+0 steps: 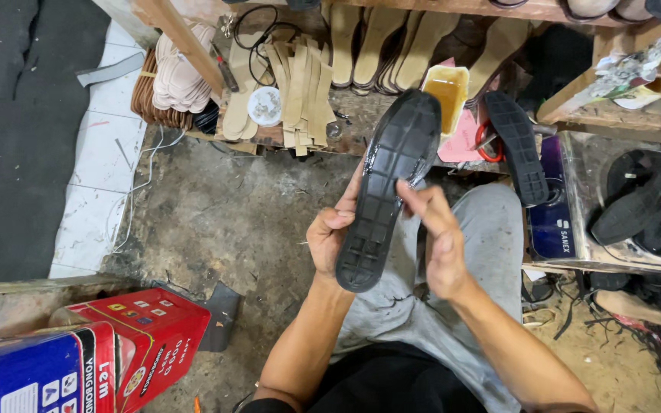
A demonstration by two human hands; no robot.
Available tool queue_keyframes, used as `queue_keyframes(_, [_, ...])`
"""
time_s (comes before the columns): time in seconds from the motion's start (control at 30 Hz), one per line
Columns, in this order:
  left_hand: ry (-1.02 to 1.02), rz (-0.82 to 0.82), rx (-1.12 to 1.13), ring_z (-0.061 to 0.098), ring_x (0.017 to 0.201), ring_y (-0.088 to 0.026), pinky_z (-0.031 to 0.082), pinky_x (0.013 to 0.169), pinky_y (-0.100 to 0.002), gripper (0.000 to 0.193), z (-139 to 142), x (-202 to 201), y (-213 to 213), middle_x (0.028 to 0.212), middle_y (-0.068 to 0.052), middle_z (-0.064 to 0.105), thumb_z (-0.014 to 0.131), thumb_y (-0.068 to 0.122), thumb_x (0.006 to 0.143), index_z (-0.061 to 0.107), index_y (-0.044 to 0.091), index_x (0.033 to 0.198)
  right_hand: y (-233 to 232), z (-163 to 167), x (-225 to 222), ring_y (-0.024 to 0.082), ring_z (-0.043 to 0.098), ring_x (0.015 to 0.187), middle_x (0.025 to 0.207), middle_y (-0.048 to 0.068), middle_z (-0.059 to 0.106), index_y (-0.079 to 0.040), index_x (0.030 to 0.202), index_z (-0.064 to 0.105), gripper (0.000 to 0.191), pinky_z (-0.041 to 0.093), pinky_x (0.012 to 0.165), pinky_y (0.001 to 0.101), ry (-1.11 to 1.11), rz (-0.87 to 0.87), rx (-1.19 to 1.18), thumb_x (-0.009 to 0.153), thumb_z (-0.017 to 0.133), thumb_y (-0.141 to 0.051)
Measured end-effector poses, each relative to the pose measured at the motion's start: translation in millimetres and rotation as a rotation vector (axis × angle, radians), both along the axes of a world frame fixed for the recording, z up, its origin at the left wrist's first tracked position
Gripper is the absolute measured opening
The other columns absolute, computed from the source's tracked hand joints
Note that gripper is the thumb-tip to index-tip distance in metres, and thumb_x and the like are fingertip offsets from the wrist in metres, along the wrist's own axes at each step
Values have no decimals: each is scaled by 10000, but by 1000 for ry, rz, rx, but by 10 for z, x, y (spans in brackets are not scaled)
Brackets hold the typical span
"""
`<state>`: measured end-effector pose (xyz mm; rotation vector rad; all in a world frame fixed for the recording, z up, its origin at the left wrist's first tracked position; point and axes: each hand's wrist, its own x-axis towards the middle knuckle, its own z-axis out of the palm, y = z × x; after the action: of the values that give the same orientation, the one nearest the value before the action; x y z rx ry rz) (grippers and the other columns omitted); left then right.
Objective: The person sits on the floor of a shoe workshop and applies adhesive to the bottom of rubber shoe soles. They dip their fingers into a container of glue, spread it over the sole surface by hand, then place the coated sole on a rack with other finished soles and pick up the next one.
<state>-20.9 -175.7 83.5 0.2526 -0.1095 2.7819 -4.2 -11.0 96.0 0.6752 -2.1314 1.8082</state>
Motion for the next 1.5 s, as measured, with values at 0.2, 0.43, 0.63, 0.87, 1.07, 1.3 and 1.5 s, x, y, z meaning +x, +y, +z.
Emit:
queue_keyframes(0.2, [35, 87, -154, 474, 1452, -351, 321, 1287, -437, 932, 176, -44, -24, 1578, -255, 455, 528, 157, 809, 219, -37, 1666, 2, 16, 204, 284, 532, 971, 930, 89, 555, -58, 1210, 735, 780, 394, 1131, 535, 289, 20, 131, 1081, 170, -581])
queue_keyframes(0.43, [10, 116, -67, 404, 1494, -386, 226, 1332, -486, 905, 278, -54, 129, 1596, -264, 414, 521, 129, 829, 221, -49, 1665, 46, 26, 192, 318, 577, 993, 979, 152, 595, 60, 1207, 700, 793, 380, 1111, 579, 327, -54, 257, 1103, 228, -569])
queue_keyframes(0.63, [59, 235, -82, 312, 1556, -397, 116, 1381, -536, 897, 424, -138, 95, 1567, -272, 415, 522, 108, 821, 206, -66, 1642, -7, 62, 293, 274, 567, 929, 877, 97, 574, -82, 1227, 726, 673, 408, 1116, 559, 428, -134, 214, 1086, 225, -509])
queue_keyframes(0.87, [101, 531, -132, 281, 1564, -418, 90, 1377, -539, 921, 600, -172, 202, 1610, -289, 334, 509, 110, 791, 186, -77, 1633, -80, 110, 303, 285, 551, 933, 850, 88, 582, 7, 1334, 655, 751, 358, 1120, 551, 312, -162, 336, 1093, 237, -569])
queue_keyframes(1.07, [214, 1201, -702, 347, 1508, -445, 240, 1345, -504, 874, 580, -146, 247, 1635, -263, 302, 511, 182, 874, 172, -85, 1634, -173, 122, 534, 249, 551, 942, 921, 48, 560, 4, 1375, 643, 724, 368, 1129, 509, 204, -133, 258, 1095, 282, -557])
queue_keyframes(1.3, [122, 1135, -546, 281, 1567, -392, 297, 1258, -539, 713, 462, 123, 296, 1674, -189, 252, 615, 381, 943, 302, 169, 1548, -37, 161, 154, 183, 530, 1180, 1498, 144, 433, -124, 1644, 265, 834, 418, 951, 310, -591, 274, -655, 900, 630, -27])
queue_keyframes(1.5, [-186, -71, -13, 286, 1525, -371, 193, 1274, -560, 737, 175, -23, -290, 1623, -255, 300, 546, 455, 1047, 274, 42, 1594, 416, -211, -776, 242, 567, 1201, 1449, 172, 468, -149, 1636, 281, 805, 461, 958, 316, -579, 180, -439, 919, 636, -65])
